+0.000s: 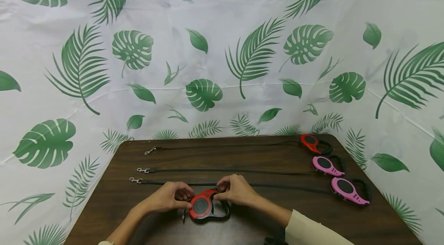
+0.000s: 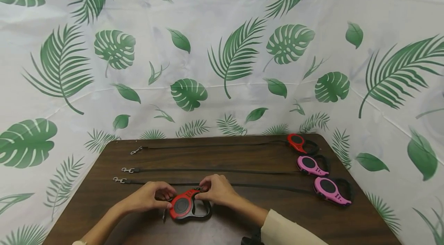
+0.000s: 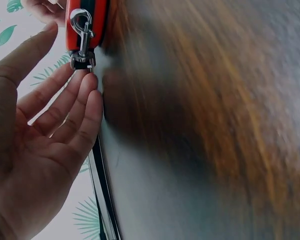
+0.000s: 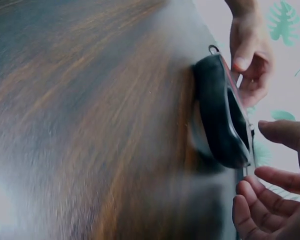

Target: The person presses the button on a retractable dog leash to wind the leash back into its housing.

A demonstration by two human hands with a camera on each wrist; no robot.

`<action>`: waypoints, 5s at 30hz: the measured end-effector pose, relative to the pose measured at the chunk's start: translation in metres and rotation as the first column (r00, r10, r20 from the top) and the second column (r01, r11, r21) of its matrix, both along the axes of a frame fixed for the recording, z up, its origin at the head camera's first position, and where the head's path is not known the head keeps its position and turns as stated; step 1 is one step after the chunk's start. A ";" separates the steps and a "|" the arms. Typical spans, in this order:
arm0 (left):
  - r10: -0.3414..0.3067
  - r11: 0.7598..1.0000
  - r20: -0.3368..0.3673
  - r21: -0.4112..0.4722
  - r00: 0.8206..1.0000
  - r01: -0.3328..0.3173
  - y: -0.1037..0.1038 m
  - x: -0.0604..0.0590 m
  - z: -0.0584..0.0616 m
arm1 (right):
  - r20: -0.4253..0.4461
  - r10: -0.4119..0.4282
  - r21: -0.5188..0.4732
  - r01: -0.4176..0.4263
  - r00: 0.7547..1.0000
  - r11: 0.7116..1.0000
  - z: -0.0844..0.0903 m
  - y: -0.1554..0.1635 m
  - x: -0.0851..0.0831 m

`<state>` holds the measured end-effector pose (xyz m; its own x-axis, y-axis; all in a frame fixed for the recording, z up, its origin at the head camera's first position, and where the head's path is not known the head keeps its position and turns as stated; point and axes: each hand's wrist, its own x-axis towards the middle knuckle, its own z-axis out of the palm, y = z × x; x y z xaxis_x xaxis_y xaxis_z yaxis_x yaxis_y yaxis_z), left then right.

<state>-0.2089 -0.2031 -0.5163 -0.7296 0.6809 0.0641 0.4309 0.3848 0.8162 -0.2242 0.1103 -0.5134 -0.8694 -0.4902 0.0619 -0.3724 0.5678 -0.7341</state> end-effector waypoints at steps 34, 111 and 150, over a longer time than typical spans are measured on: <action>0.212 0.976 -0.316 0.017 0.925 -0.218 -0.056 -0.002 0.005 | -0.151 0.212 0.040 -0.208 0.966 0.977 0.027 0.110 -0.017; 0.379 0.877 -0.565 -0.032 0.733 -0.479 -0.137 -0.005 -0.015 | -0.338 0.094 0.288 0.008 0.936 0.958 0.046 0.410 0.015; 0.371 0.867 -0.583 -0.061 0.723 -0.494 -0.141 -0.014 -0.022 | -0.470 0.052 0.407 0.163 0.881 0.899 0.001 0.433 0.027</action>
<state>-0.2232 -0.3437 -0.5384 -0.8328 0.3414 0.4357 0.5157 0.7645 0.3868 -0.1968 0.5431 -0.5122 -0.8188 -0.5131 0.2573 -0.5610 0.8104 -0.1692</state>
